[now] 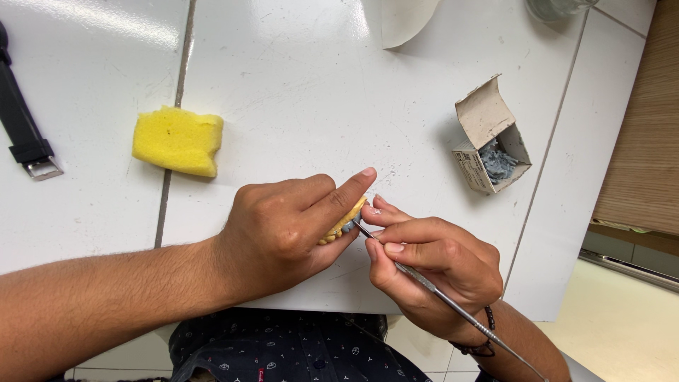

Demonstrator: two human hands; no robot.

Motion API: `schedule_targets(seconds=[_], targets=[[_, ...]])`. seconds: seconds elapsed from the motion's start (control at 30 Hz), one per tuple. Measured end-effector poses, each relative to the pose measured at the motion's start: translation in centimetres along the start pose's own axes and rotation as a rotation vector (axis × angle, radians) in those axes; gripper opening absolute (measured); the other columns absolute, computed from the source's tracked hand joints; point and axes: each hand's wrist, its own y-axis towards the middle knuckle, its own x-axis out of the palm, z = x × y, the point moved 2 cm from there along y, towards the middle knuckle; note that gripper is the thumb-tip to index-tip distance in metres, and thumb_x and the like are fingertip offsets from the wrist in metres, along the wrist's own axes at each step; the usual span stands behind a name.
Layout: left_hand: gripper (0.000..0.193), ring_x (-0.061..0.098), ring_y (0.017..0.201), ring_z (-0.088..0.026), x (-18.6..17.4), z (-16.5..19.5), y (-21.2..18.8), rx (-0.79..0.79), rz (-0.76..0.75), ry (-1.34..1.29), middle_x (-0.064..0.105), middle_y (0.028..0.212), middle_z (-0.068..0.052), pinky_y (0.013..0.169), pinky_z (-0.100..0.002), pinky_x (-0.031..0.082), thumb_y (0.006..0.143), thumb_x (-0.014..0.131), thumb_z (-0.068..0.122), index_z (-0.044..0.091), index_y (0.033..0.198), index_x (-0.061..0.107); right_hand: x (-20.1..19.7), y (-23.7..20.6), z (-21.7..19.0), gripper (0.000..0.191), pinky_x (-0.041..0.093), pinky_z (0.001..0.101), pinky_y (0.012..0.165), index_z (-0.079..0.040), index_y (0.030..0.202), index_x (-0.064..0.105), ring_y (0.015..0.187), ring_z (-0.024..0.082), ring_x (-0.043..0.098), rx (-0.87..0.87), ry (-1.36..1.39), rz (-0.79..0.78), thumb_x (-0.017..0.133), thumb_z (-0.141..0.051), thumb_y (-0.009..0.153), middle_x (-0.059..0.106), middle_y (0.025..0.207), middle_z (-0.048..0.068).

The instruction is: The person holds a yellow dental model in one hand and uses a metal wax carving instrument to shape and smooth gray wax on the model's teeth, rotating the model to reach different surfaces and occasionally wiping the tool tip on a sponge.

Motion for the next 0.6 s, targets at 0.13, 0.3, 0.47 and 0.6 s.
schedule_targets(seconds=[0.13,0.3,0.47,0.6], targets=[[0.057,0.058,0.059,-0.009,-0.20,-0.16,-0.17,-0.001,-0.005,0.002,0.057,0.074,0.000,0.047,-0.027,0.049,0.086,0.086,0.017,0.001,0.137,0.064,0.32,-0.04,0.21,0.023,0.064,0.0487,0.110,-0.002,0.097,0.059,0.113,0.033,0.076,0.010,0.039,0.013,0.078,0.009,0.089,0.074,0.101,0.019],[0.057,0.058,0.059,-0.009,-0.09,-0.22,-0.20,0.000,-0.006,0.001,0.057,0.074,0.000,0.046,-0.026,0.049,0.086,0.086,0.018,0.001,0.136,0.065,0.25,-0.14,0.32,0.022,0.064,0.0485,0.109,-0.002,0.097,0.060,0.112,0.033,0.077,0.024,0.063,0.002,0.077,0.009,0.089,0.074,0.101,0.018],[0.054,0.058,0.058,-0.008,0.08,-0.30,-0.14,0.020,-0.012,0.050,0.059,0.074,0.001,0.044,-0.026,0.047,0.088,0.085,0.020,0.004,0.136,0.066,0.04,-0.08,0.48,0.022,0.066,0.0479,0.108,-0.003,0.094,0.059,0.111,0.031,0.077,0.030,0.026,-0.012,0.077,0.008,0.089,0.074,0.099,0.017],[0.051,0.057,0.057,-0.009,0.06,-0.23,0.01,0.040,-0.008,0.088,0.057,0.074,0.001,0.044,-0.026,0.047,0.090,0.084,0.022,0.005,0.135,0.067,-0.39,0.10,0.66,0.023,0.066,0.0451,0.107,-0.004,0.093,0.059,0.110,0.030,0.078,0.077,0.090,-0.028,0.078,0.008,0.089,0.074,0.098,0.015]])
